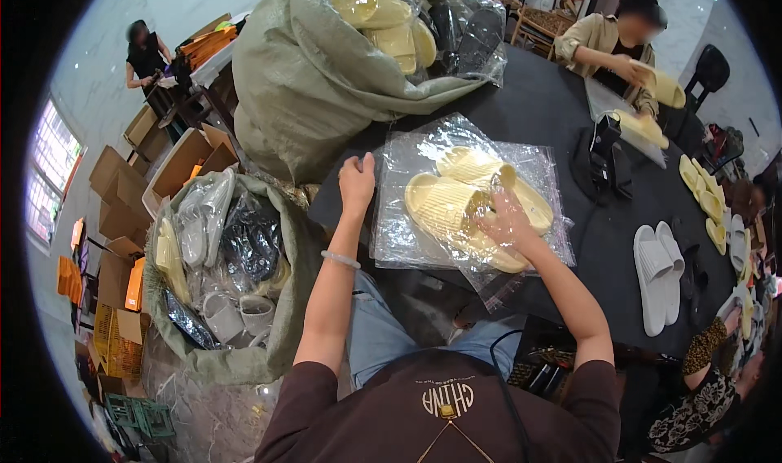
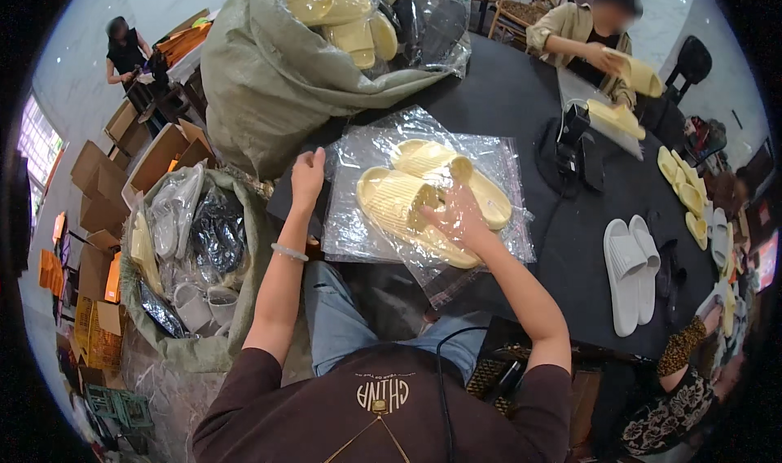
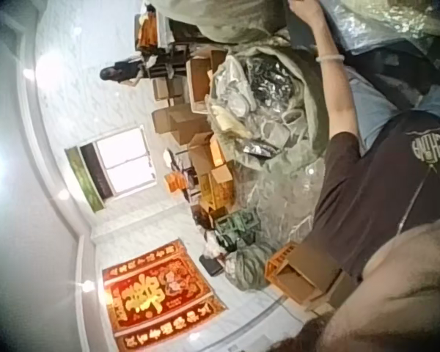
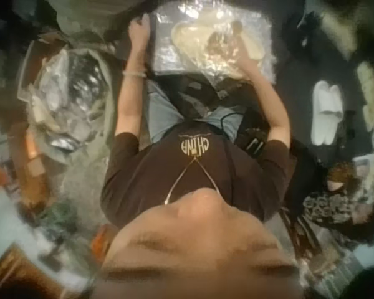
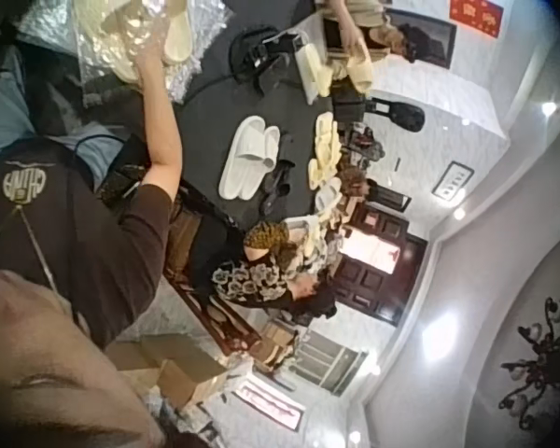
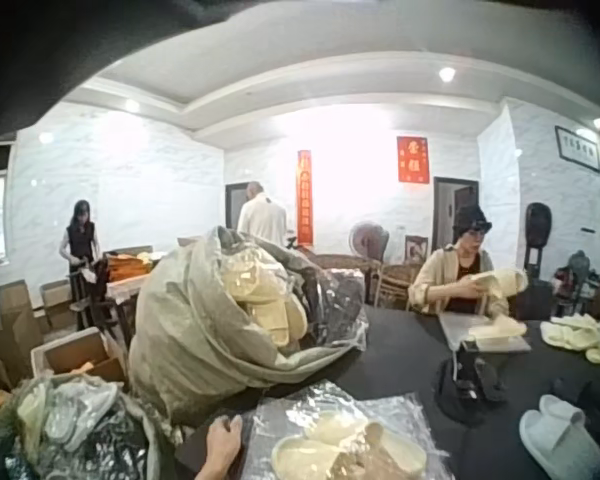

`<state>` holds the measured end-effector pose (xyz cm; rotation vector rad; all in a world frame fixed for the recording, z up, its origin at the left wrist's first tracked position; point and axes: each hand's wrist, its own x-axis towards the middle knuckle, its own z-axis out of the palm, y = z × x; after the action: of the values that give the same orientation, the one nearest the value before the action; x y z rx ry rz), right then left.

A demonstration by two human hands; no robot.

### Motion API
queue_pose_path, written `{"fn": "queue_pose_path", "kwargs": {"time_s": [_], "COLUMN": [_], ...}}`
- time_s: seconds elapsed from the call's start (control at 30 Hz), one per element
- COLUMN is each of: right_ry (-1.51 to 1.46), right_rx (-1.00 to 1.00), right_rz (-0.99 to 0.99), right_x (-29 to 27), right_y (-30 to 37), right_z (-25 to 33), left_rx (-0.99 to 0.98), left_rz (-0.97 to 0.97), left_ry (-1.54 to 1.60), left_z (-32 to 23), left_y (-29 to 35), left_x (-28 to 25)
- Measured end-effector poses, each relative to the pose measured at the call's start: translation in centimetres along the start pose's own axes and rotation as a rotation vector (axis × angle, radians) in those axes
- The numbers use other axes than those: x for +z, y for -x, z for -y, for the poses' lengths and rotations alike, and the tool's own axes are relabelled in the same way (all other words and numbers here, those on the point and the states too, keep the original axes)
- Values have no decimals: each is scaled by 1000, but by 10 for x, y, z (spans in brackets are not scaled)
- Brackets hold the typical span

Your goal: The person unpacks pairs of yellow and white slippers from large green sacks and places them into clear plastic bags on a table. They handle the slippers one pair at a time, arranging them inside the bags and stacking the packaged items.

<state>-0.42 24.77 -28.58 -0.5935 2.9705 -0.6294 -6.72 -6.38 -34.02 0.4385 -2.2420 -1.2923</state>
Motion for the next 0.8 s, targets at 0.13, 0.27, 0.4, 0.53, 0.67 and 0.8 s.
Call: {"fn": "queue_pose_path", "kwargs": {"time_s": [0.13,0.27,0.4,0.53,0.67,0.8], "right_ry": [-87,-217,-312,-232,49,136], "right_rx": [15,-3,-192,-334,-393,-313], "right_rz": [-128,-342,-294,-121,-183,-227], "right_x": [19,16,-66,-91,-82,-106], "right_y": [-29,-46,-44,-52,-55,-32], "right_z": [-18,-46,-49,-48,-95,-106], "left_rx": [90,65,46,280,315,404], "left_rz": [145,170,146,228,308,319], "left_ry": [-59,195,395,8,-169,-289], "left_z": [-3,-23,-63,-30,-18,-16], "left_y": [-7,14,82,130,144,140], "left_x": [-5,-36,-73,-80,-59,-62]}}
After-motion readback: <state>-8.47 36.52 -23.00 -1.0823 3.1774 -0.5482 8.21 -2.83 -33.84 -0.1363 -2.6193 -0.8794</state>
